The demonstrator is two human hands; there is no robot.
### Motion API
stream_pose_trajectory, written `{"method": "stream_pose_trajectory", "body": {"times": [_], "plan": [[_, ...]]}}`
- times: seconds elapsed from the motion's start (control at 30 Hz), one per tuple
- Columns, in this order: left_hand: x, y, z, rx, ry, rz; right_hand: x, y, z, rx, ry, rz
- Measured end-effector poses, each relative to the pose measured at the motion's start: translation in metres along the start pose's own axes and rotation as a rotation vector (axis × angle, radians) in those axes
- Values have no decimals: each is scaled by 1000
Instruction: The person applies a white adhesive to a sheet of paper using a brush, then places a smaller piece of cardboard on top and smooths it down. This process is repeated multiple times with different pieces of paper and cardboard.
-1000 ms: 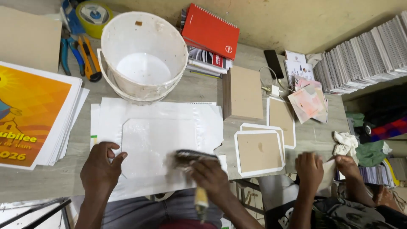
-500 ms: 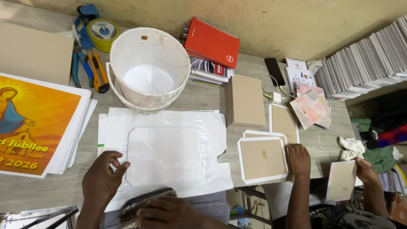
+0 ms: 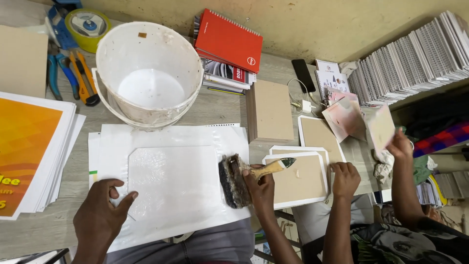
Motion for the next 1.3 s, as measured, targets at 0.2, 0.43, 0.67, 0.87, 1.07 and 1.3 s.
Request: {"method": "stream_pose_trajectory", "body": {"times": [0.2, 0.43, 0.67, 0.87, 1.07, 1.3], "plan": [[-4, -1, -2, 0, 12, 3, 21, 47, -24, 155, -314, -167], [-2, 1, -3, -6, -12, 37, 26, 21, -26, 358, 108, -217], [-9, 17, -1, 59, 4, 18, 5, -50, -114, 819, 1411, -538], [1, 13, 1, 21, -40, -65, -9, -49, -43, 283, 1328, -637], [6, 17, 9, 42, -101, -40, 20, -110, -132, 420, 1669, -658], [29, 33, 8, 91, -43, -609, 51, -122, -104, 1010, 197, -359]]}}
Point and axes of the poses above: each hand's wrist, its own z-axis towards the middle knuckle, its own y-axis out of the back of the hand, x = y × z, the point moved 1 cm from there along z, towards the middle knuckle, and after that the axes turned 2 degrees about z, right-handed, at the moved point
